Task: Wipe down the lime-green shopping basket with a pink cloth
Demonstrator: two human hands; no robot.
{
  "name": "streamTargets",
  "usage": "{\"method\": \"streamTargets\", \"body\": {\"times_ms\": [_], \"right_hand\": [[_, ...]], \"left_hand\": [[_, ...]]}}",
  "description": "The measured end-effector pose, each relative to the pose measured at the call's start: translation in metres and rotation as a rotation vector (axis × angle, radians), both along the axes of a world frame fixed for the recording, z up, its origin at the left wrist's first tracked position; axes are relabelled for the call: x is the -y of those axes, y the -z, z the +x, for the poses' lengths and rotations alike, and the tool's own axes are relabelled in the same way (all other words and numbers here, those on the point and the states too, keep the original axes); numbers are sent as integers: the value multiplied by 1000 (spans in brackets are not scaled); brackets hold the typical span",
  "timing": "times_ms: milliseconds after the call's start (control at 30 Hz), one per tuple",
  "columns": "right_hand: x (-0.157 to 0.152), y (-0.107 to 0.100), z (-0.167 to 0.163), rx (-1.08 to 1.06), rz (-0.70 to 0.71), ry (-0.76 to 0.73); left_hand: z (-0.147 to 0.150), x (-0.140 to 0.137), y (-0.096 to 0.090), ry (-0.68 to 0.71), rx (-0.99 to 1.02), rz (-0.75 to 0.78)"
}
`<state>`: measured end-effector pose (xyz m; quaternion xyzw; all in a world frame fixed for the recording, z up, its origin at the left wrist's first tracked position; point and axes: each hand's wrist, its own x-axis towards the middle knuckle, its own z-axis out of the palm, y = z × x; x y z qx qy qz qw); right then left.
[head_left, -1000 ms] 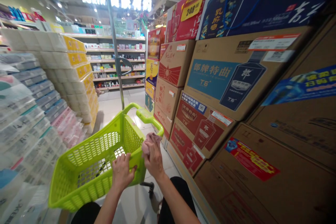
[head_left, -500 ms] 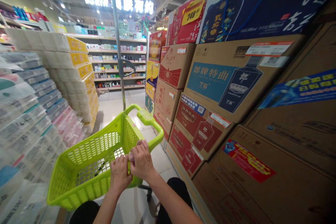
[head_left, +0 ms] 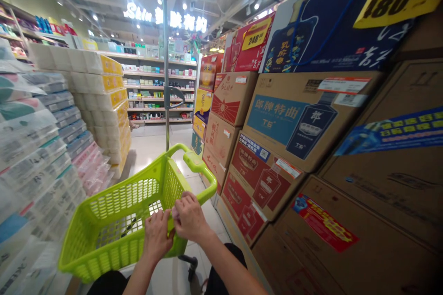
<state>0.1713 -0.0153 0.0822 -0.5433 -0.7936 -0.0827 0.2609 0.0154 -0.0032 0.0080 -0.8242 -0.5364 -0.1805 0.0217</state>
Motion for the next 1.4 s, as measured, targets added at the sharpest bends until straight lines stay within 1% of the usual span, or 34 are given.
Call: {"method": "streamTargets", "body": {"times_ms": [67,133,167,267,300,333,400,500,633,733,800,867,933,1033,1067,1167,1233,1300,1400], "right_hand": [[7,10,-13,33,23,-36],[10,15,-19,38,31,-59],[10,17,-19,37,30,-72],[6,16,-16,28,10,-94],[4,15,-15,20,0,-85],[2,15,-16,11,-11,-66],[-2,16,-20,-7,-33,-14],[-4,21,-34,2,-71,10],[-9,33,-64,46,-129,-70],[-13,41,-88,52,-189,-99],[-15,42,-101,49,-241,-100],[-15,38,-108,60,-281,-106],[-13,30,-105,93,-315,-131],[-11,11,-82,129,-361,-130],[-11,4,-70,132,-378,-97],[-12,-16,-31,117,-426,71],[-13,-23,-11,113,-418,118],[-14,-23,-5,132,-365,91],[-16,-7,-21,170,-307,-7]], "left_hand": [[-8,-4,1,51,17,-39],[-25,-9,0,73,37,-94],[-37,-11,-1,52,38,-124],[-78,-16,-4,-111,-34,-195],[-91,-15,-4,-143,-62,-241],[-101,-14,-4,-162,-76,-279],[-112,-11,-2,-174,-81,-301],[-112,-8,0,-179,-77,-271],[-105,-9,0,-196,-83,-281],[-106,-10,0,-186,-90,-285],[-108,-9,1,-177,-95,-275],[-110,-7,2,-180,-103,-260],[-110,-5,2,-195,-106,-243],[-108,-2,1,-215,-85,-218],[-108,-2,1,-219,-75,-214],[-105,-1,0,-221,-46,-211],[-104,-1,1,-218,-33,-204],[-101,-1,2,-215,-17,-199],[-97,-3,3,-214,10,-201]]}}
